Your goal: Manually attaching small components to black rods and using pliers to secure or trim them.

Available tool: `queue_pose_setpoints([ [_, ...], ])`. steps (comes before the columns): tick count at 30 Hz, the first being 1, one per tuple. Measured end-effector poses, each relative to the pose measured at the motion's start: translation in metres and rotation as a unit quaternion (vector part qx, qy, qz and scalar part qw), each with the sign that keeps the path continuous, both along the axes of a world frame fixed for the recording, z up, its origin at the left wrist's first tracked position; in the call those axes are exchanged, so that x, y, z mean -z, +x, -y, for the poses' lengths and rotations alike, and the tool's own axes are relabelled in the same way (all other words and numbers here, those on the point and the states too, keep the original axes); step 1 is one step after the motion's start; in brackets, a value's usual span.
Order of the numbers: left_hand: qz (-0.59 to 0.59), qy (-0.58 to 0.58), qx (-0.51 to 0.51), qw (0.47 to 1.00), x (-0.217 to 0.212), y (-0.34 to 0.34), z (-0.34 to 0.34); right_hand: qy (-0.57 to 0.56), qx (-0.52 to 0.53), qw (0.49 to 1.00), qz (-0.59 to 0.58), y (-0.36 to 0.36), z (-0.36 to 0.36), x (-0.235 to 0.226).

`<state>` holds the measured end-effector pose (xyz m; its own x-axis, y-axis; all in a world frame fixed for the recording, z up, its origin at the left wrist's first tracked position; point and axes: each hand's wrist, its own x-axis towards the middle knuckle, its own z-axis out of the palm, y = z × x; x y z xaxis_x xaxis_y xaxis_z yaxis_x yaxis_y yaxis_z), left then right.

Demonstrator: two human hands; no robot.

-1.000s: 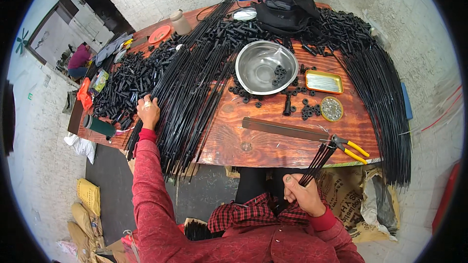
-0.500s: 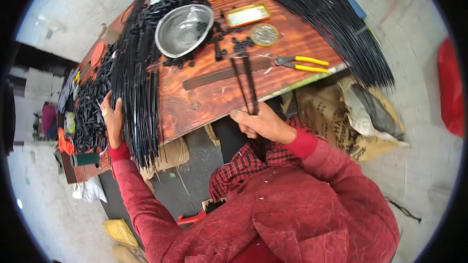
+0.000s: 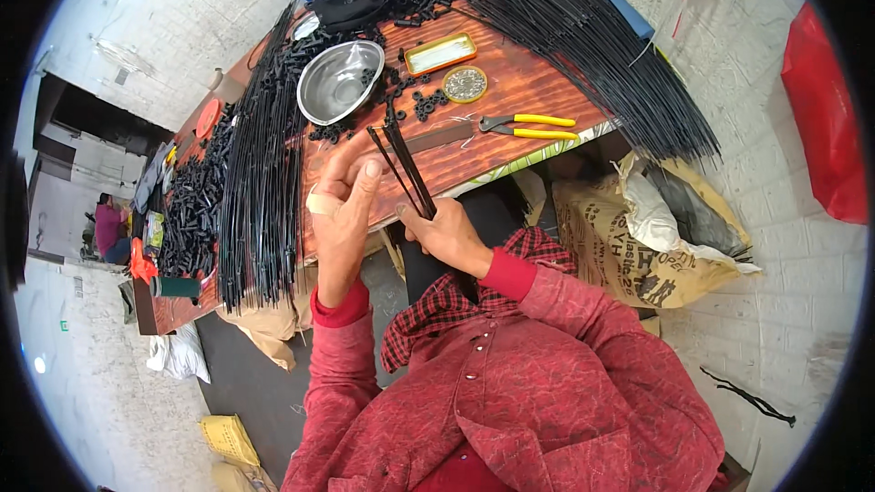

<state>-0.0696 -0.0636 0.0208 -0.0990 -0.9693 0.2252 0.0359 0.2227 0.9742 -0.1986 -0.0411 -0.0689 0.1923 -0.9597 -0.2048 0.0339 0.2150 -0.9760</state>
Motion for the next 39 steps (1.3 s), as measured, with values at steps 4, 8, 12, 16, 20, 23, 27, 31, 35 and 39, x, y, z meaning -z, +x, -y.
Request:
queue_pose_setpoints([
  [4,0.05,0.068,-0.033,0.996,0.001,-0.003,-0.006,-0.02,0.03,0.999,0.034,-0.009,-0.004,0.0],
  [8,0.078,-0.097,-0.047,0.991,-0.008,-0.021,-0.014,-0.023,0.029,0.999,-0.018,-0.004,-0.007,-0.004],
  [12,-0.027,-0.031,-0.092,0.995,-0.019,-0.036,-0.016,-0.046,0.036,0.997,-0.053,0.005,-0.01,0.001],
  [16,-0.036,-0.017,-0.117,0.992,-0.021,-0.038,-0.012,-0.128,0.05,0.985,-0.101,0.006,-0.014,-0.004],
  [20,-0.072,-0.014,-0.11,0.991,-0.025,-0.032,-0.01,-0.155,0.051,0.979,-0.124,0.009,-0.015,-0.004],
  [23,-0.088,0.002,-0.088,0.992,-0.026,-0.024,-0.007,-0.158,0.009,0.978,-0.135,0.004,-0.013,-0.003],
  [27,-0.103,0.021,-0.068,0.992,-0.029,-0.006,-0.008,-0.217,-0.11,0.965,-0.103,-0.017,-0.005,-0.018],
  [31,-0.129,0.078,-0.004,0.989,-0.03,0.011,-0.011,-0.187,-0.121,0.955,0.195,-0.032,0.013,-0.066],
  [35,-0.089,0.058,0.009,0.994,-0.028,0.014,-0.011,-0.2,-0.156,0.958,0.136,-0.041,0.032,-0.093],
  [39,-0.093,0.057,0.045,0.993,-0.031,0.018,-0.013,-0.177,-0.181,0.946,0.204,-0.033,0.038,-0.092],
])
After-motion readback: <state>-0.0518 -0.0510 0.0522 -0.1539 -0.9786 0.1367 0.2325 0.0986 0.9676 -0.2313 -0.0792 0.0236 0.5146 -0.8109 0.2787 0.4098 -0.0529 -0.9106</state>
